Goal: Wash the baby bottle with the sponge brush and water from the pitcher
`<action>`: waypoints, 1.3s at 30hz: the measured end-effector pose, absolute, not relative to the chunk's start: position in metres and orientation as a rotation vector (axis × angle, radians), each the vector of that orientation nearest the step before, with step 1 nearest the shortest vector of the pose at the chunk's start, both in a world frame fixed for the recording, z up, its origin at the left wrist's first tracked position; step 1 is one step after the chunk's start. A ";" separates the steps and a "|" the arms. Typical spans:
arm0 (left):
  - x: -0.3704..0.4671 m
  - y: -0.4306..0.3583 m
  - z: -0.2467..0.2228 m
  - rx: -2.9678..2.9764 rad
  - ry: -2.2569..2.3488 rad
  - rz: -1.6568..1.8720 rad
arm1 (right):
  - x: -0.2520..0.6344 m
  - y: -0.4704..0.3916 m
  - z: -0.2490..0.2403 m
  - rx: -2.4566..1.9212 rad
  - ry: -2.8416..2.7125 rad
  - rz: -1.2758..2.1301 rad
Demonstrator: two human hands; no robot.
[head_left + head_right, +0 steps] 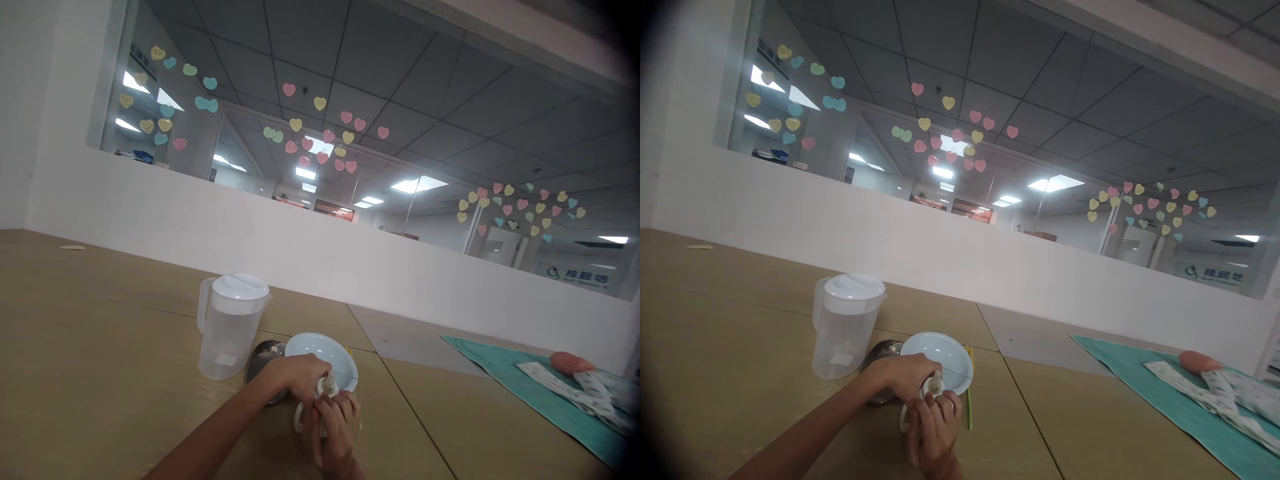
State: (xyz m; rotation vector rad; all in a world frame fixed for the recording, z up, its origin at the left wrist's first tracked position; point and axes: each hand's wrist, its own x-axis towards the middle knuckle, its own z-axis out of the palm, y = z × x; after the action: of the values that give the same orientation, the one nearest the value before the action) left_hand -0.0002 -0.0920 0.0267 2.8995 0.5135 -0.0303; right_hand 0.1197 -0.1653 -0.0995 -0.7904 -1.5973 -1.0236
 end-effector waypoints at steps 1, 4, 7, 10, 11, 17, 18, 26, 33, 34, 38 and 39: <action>0.000 -0.092 0.026 2.901 0.501 -0.028 | 0.118 -0.164 -0.100 -0.804 -1.580 -0.997; 0.000 -0.091 0.025 2.869 0.501 -0.030 | 0.120 -0.161 -0.103 -0.834 -1.456 -0.899; 0.000 -0.090 0.023 2.816 0.523 -0.005 | 0.126 -0.160 -0.102 -0.865 -1.259 -0.811; -0.001 -0.088 0.022 2.805 0.497 0.013 | 0.128 -0.161 -0.096 -0.893 -1.289 -0.733; -0.001 -0.087 0.021 2.810 0.489 0.009 | 0.128 -0.162 -0.094 -0.894 -1.309 -0.718; 0.001 -0.084 0.020 2.801 0.508 -0.035 | 0.124 -0.163 -0.092 -0.912 -1.277 -0.692; 0.002 -0.085 0.021 2.800 0.511 -0.047 | 0.125 -0.162 -0.094 -0.907 -1.274 -0.697; 0.001 -0.087 0.027 2.837 0.508 -0.071 | 0.126 -0.161 -0.098 -0.921 -1.284 -0.592; -0.001 -0.088 0.029 2.796 0.503 -0.041 | 0.126 -0.157 -0.095 -0.937 -1.331 -0.461; -0.002 -0.088 0.029 2.788 0.517 -0.033 | 0.126 -0.156 -0.096 -0.947 -1.327 -0.477; -0.003 -0.088 0.030 2.756 0.525 -0.016 | 0.123 -0.152 -0.098 -1.020 -1.272 -0.509; -0.003 -0.087 0.030 2.759 0.519 -0.011 | 0.122 -0.151 -0.098 -1.036 -1.261 -0.521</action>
State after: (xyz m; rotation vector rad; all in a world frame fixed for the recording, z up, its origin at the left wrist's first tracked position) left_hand -0.0027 -0.0875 0.0298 2.7589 0.5191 -0.0107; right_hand 0.1217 -0.1512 -0.0979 -1.0356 -1.2609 -0.5209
